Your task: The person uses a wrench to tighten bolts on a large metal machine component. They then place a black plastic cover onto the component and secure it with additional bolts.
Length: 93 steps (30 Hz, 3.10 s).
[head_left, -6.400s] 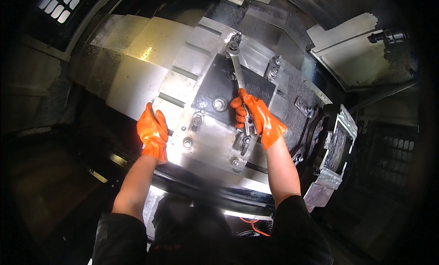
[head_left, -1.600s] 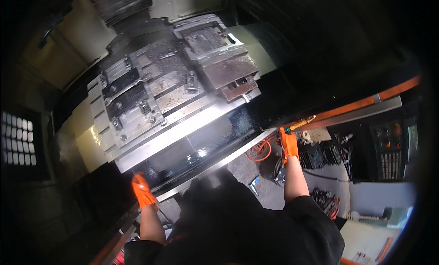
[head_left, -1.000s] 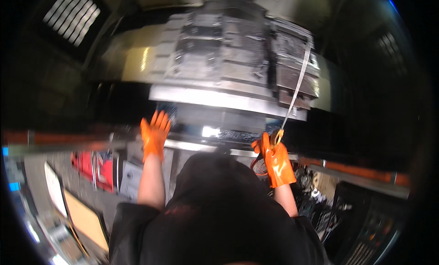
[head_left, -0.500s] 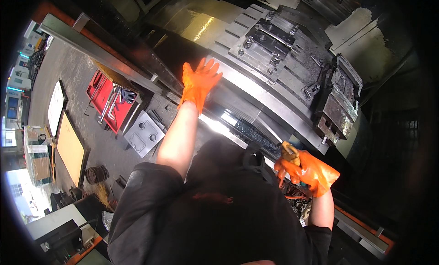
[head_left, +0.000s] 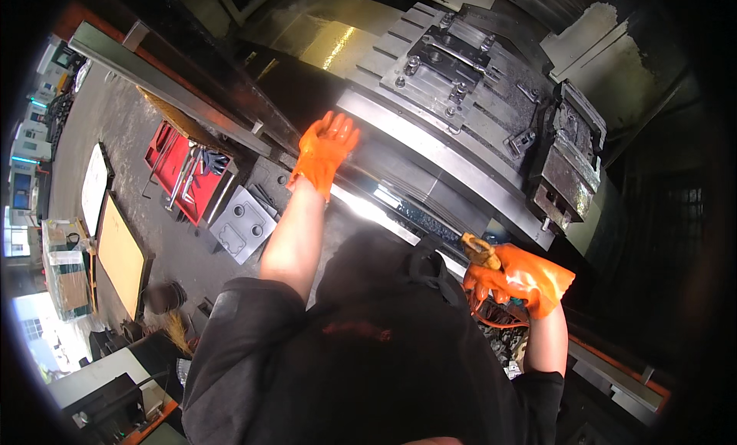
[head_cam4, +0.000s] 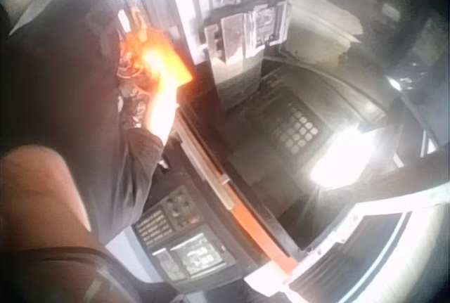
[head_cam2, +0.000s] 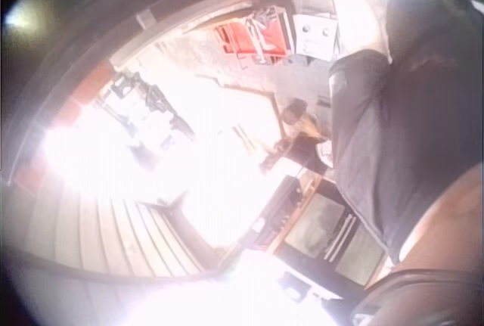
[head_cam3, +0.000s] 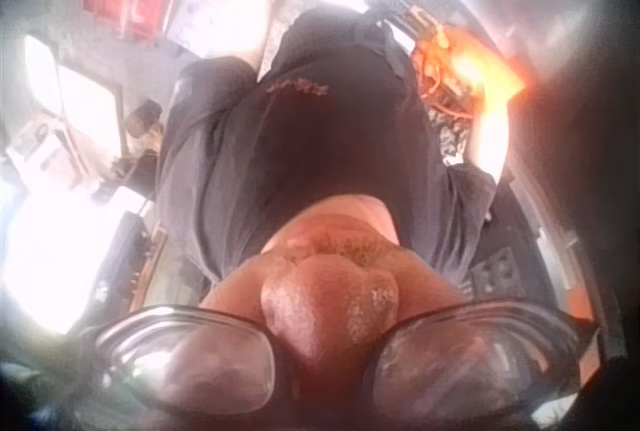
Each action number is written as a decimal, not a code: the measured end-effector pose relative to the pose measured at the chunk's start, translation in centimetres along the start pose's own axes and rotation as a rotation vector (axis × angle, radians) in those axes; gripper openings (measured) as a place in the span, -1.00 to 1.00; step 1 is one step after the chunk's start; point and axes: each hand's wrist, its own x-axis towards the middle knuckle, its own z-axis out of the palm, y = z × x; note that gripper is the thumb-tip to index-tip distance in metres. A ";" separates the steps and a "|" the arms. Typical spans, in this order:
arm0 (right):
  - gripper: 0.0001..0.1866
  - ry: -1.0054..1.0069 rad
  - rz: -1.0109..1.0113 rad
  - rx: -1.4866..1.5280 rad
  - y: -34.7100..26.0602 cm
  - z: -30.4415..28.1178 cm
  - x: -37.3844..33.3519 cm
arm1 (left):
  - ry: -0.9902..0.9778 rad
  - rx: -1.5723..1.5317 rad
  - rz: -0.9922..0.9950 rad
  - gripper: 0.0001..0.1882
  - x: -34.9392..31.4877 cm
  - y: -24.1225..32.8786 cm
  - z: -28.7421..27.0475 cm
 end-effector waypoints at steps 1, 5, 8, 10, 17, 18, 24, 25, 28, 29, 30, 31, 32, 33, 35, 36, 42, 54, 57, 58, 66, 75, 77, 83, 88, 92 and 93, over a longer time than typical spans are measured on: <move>-0.67 0.066 0.013 0.012 0.3 0.1 0.3 | -0.082 0.081 0.030 -0.44 -0.2 -0.1 -1.0; -0.72 0.208 0.035 0.062 0.0 0.4 0.9 | -0.262 0.271 0.054 -0.32 -0.6 0.5 -3.1; -0.71 0.162 0.003 0.096 1.6 0.4 0.8 | -0.266 0.303 0.013 -0.37 -1.4 -0.1 -2.4; -0.62 0.437 0.012 0.283 5.0 -0.9 1.7 | -0.290 0.399 -0.054 -0.39 -2.0 -0.8 -1.5; -0.59 1.001 0.022 0.583 11.0 -10.5 -2.4 | 0.309 1.480 -0.149 -0.75 2.7 5.2 -21.8; -0.52 0.985 0.042 0.595 13.2 -12.3 -2.3 | 0.365 1.702 -0.262 -0.86 0.4 4.8 -22.8; -0.62 0.907 0.159 0.449 11.5 -18.7 -1.3 | 0.552 1.417 -0.488 -0.83 -11.6 5.2 -36.3; -0.62 0.897 0.135 0.419 11.6 -19.6 -1.0 | 0.583 1.360 -0.469 -0.82 -13.0 4.9 -36.9; -0.56 0.853 0.058 0.330 13.3 -22.6 0.8 | 0.606 1.261 -0.411 -0.80 -14.2 3.5 -37.4; -0.56 0.851 0.057 0.333 13.8 -23.3 1.1 | 0.598 1.244 -0.390 -0.79 -14.3 3.2 -37.3; -0.56 0.846 0.047 0.330 13.5 -24.1 1.4 | 0.595 1.223 -0.359 -0.78 -14.4 2.9 -37.1; -0.56 0.843 0.039 0.328 13.4 -24.7 1.6 | 0.588 1.212 -0.335 -0.77 -14.6 2.7 -36.9; -0.56 0.835 0.041 0.314 13.5 -25.4 1.8 | 0.567 1.208 -0.303 -0.76 -14.6 2.7 -36.6; -0.55 0.831 0.031 0.304 13.3 -25.8 1.9 | 0.536 1.204 -0.265 -0.75 -14.9 2.7 -36.2; -0.55 0.824 0.013 0.287 12.8 -26.5 2.1 | 0.427 1.213 -0.155 -0.73 -15.2 2.9 -35.2; -0.54 0.820 0.001 0.290 13.1 -27.1 2.2 | 0.411 1.191 -0.130 -0.72 -14.8 2.8 -34.5; -0.59 0.907 -0.031 0.320 17.0 -30.0 1.0 | 0.558 1.161 -0.229 -0.70 -13.7 1.1 -31.5; -0.63 1.001 0.186 0.340 21.9 -31.5 -3.7 | 0.648 1.149 -0.411 -0.66 -11.0 0.3 -34.6; -0.64 1.007 0.246 0.342 21.3 -30.9 -4.7 | 0.639 1.149 -0.426 -0.65 -10.0 0.9 -34.6; -0.64 1.018 0.225 0.338 20.2 -29.8 -5.3 | 0.643 1.143 -0.424 -0.64 -10.0 1.3 -34.7; -0.62 0.885 0.432 0.394 17.3 -26.0 -9.7 | 0.512 1.156 -0.362 -0.60 -6.8 2.1 -29.5; -0.57 0.851 0.479 0.245 14.7 -21.0 -12.2 | 0.417 1.311 -0.663 -0.57 -2.1 4.7 -40.5; -0.56 0.830 0.496 0.255 16.1 -20.8 -12.3 | 0.469 1.324 -0.628 -0.58 -3.0 4.0 -39.4; -0.57 0.790 0.531 0.324 16.7 -21.0 -12.3 | 0.517 1.344 -0.597 -0.59 -4.7 3.6 -36.4; -0.63 0.793 0.534 0.427 14.3 -20.6 -12.2 | 0.528 1.352 -0.578 -0.60 -4.5 3.5 -35.5; -0.62 0.769 0.547 0.343 10.7 -20.0 -11.6 | 0.524 1.384 -0.557 -0.61 -4.3 3.4 -34.7; -0.61 0.750 0.538 0.323 10.4 -20.1 -11.4 | 0.524 1.390 -0.555 -0.61 -4.4 3.3 -34.3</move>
